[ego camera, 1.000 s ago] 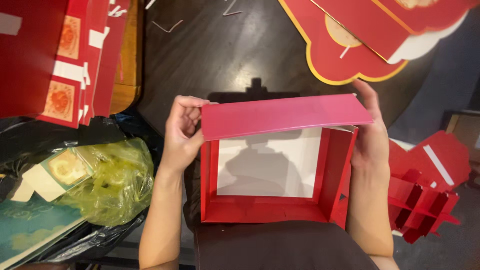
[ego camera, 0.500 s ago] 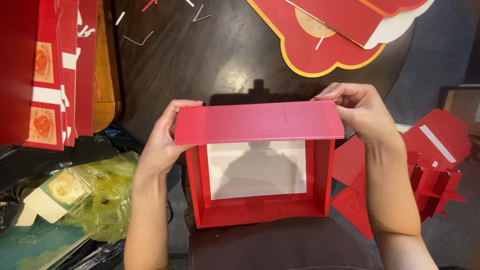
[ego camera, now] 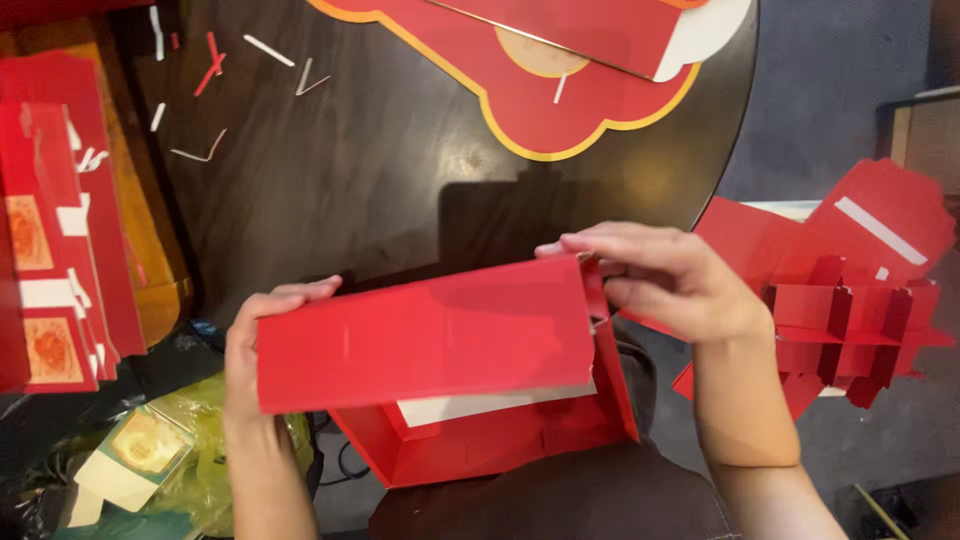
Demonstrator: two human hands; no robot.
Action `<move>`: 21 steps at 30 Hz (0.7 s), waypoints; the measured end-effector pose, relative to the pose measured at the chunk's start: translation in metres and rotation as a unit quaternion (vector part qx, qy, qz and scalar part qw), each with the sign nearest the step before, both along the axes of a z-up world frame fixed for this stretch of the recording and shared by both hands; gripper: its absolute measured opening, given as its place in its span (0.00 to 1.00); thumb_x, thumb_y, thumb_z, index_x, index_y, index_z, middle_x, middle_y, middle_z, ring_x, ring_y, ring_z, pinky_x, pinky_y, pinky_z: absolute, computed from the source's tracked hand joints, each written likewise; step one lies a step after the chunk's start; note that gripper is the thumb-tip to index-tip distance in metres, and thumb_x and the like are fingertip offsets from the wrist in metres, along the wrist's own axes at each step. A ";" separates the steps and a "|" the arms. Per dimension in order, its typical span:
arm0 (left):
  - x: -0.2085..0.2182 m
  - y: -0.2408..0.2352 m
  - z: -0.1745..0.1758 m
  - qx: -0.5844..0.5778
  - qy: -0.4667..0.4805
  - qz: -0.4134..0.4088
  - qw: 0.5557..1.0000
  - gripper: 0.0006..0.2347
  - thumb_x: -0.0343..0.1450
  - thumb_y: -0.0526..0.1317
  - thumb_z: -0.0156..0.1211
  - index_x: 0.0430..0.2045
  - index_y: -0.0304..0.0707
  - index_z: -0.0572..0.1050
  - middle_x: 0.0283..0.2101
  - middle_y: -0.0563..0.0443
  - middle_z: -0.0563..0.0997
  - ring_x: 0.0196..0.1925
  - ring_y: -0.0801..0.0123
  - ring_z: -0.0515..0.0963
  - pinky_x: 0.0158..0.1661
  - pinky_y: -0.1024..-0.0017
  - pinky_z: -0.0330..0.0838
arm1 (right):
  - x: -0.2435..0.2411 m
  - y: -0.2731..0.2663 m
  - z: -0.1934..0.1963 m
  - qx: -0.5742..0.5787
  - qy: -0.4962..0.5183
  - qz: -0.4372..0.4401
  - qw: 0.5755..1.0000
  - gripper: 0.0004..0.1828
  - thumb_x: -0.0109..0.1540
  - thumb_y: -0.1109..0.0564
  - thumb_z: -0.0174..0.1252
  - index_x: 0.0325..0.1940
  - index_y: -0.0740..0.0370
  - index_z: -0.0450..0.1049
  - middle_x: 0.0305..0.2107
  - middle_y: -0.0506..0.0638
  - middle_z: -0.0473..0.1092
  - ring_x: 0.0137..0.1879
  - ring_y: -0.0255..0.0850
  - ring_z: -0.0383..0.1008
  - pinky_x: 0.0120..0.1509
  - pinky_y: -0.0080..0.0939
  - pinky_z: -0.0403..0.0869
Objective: The person assembles a red cardboard box by hand, folding the flaps and inserting tabs into slots to form the structure. They manipulate the red box parts and white inner lining, securing the sides and bottom to create a finished container.
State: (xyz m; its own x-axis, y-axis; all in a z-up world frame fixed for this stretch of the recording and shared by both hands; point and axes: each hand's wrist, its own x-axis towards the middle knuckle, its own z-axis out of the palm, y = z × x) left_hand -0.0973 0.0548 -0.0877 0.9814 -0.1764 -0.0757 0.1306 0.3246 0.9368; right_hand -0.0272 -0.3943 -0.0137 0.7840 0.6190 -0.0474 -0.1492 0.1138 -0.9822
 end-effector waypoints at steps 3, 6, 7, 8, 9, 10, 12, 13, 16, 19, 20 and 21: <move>-0.009 0.005 -0.007 -0.019 -0.014 0.005 1.000 0.10 0.76 0.38 0.65 0.49 0.36 0.76 0.57 0.33 0.80 0.65 0.47 0.77 0.73 0.44 0.65 | -0.009 0.002 0.009 0.048 0.027 -0.011 0.998 0.34 0.61 0.74 0.50 0.73 0.64 0.65 0.67 0.64 0.70 0.50 0.43 0.80 0.56 0.42 0.81; -0.010 0.004 -0.005 -0.007 -0.036 -0.004 0.999 0.13 0.73 0.37 0.68 0.51 0.39 0.76 0.56 0.36 0.79 0.66 0.47 0.75 0.73 0.45 0.65 | -0.005 0.004 0.016 0.019 0.000 -0.012 1.000 0.38 0.55 0.71 0.56 0.72 0.65 0.67 0.67 0.64 0.71 0.47 0.40 0.81 0.62 0.46 0.78; -0.009 0.002 -0.003 -0.001 -0.041 -0.009 0.999 0.15 0.72 0.36 0.69 0.52 0.40 0.76 0.57 0.37 0.79 0.67 0.47 0.75 0.73 0.46 0.65 | -0.003 0.004 0.018 0.008 -0.007 -0.013 1.000 0.38 0.54 0.71 0.56 0.71 0.65 0.68 0.67 0.64 0.71 0.54 0.44 0.79 0.64 0.47 0.77; -0.008 0.000 -0.001 0.006 -0.041 -0.007 0.999 0.15 0.71 0.35 0.69 0.51 0.40 0.76 0.57 0.38 0.79 0.68 0.46 0.75 0.73 0.46 0.66 | -0.002 0.004 0.019 -0.005 -0.014 -0.015 1.000 0.38 0.54 0.70 0.56 0.70 0.66 0.69 0.66 0.64 0.71 0.60 0.48 0.77 0.67 0.48 0.75; -0.006 -0.002 0.002 0.012 -0.041 -0.006 0.999 0.15 0.69 0.34 0.70 0.50 0.40 0.76 0.58 0.38 0.79 0.69 0.46 0.75 0.72 0.46 0.66 | -0.002 0.004 0.020 -0.017 -0.022 -0.017 0.999 0.38 0.53 0.70 0.56 0.70 0.66 0.69 0.66 0.64 0.71 0.67 0.52 0.75 0.70 0.50 0.73; -0.004 -0.004 0.005 0.018 -0.040 -0.004 0.999 0.16 0.68 0.33 0.71 0.50 0.40 0.76 0.59 0.38 0.80 0.70 0.45 0.75 0.72 0.46 0.66 | -0.003 0.004 0.020 -0.007 0.021 -0.029 0.999 0.37 0.52 0.69 0.57 0.68 0.66 0.70 0.65 0.64 0.71 0.63 0.51 0.75 0.67 0.49 0.74; 0.000 -0.008 0.010 0.073 -0.042 -0.010 0.996 0.14 0.68 0.31 0.71 0.47 0.39 0.76 0.57 0.39 0.81 0.69 0.45 0.76 0.71 0.47 0.69 | -0.005 0.004 0.017 0.013 0.107 -0.051 0.993 0.35 0.50 0.67 0.60 0.63 0.65 0.72 0.63 0.62 0.71 0.55 0.49 0.76 0.60 0.48 0.74; 0.003 -0.009 0.014 0.100 -0.043 -0.012 0.994 0.14 0.68 0.30 0.71 0.45 0.38 0.76 0.56 0.39 0.82 0.68 0.45 0.77 0.70 0.48 0.70 | -0.006 0.005 0.013 0.001 0.061 -0.064 0.996 0.32 0.51 0.67 0.61 0.62 0.65 0.72 0.62 0.62 0.72 0.62 0.51 0.74 0.67 0.51 0.71; 0.008 -0.013 0.026 0.186 -0.043 -0.026 0.981 0.12 0.66 0.28 0.69 0.41 0.34 0.78 0.53 0.38 0.83 0.67 0.46 0.77 0.67 0.51 0.71 | -0.006 0.008 -0.005 -0.005 -0.013 -0.087 0.996 0.23 0.57 0.68 0.62 0.57 0.65 0.72 0.59 0.63 0.73 0.75 0.55 0.69 0.83 0.58 0.66; 0.016 -0.029 0.035 0.218 -0.031 -0.017 0.975 0.10 0.65 0.27 0.67 0.39 0.32 0.79 0.51 0.39 0.84 0.62 0.52 0.81 0.64 0.57 0.74 | 0.001 0.005 -0.026 0.018 0.027 -0.090 0.995 0.13 0.63 0.69 0.58 0.52 0.64 0.73 0.56 0.63 0.75 0.75 0.55 0.70 0.84 0.59 0.67; 0.018 -0.034 0.039 0.252 -0.046 -0.009 0.967 0.10 0.65 0.27 0.67 0.39 0.33 0.80 0.50 0.40 0.85 0.60 0.54 0.82 0.63 0.59 0.75 | 0.004 0.005 -0.033 0.013 0.033 -0.092 0.995 0.12 0.64 0.70 0.57 0.51 0.64 0.73 0.55 0.62 0.76 0.75 0.55 0.71 0.82 0.58 0.67; 0.021 -0.039 0.043 0.286 -0.060 -0.001 0.956 0.11 0.65 0.27 0.67 0.40 0.33 0.81 0.50 0.41 0.85 0.59 0.56 0.84 0.62 0.61 0.77 | 0.007 0.003 -0.039 0.007 0.038 -0.094 0.995 0.11 0.64 0.70 0.55 0.50 0.64 0.73 0.55 0.62 0.77 0.75 0.55 0.71 0.81 0.57 0.68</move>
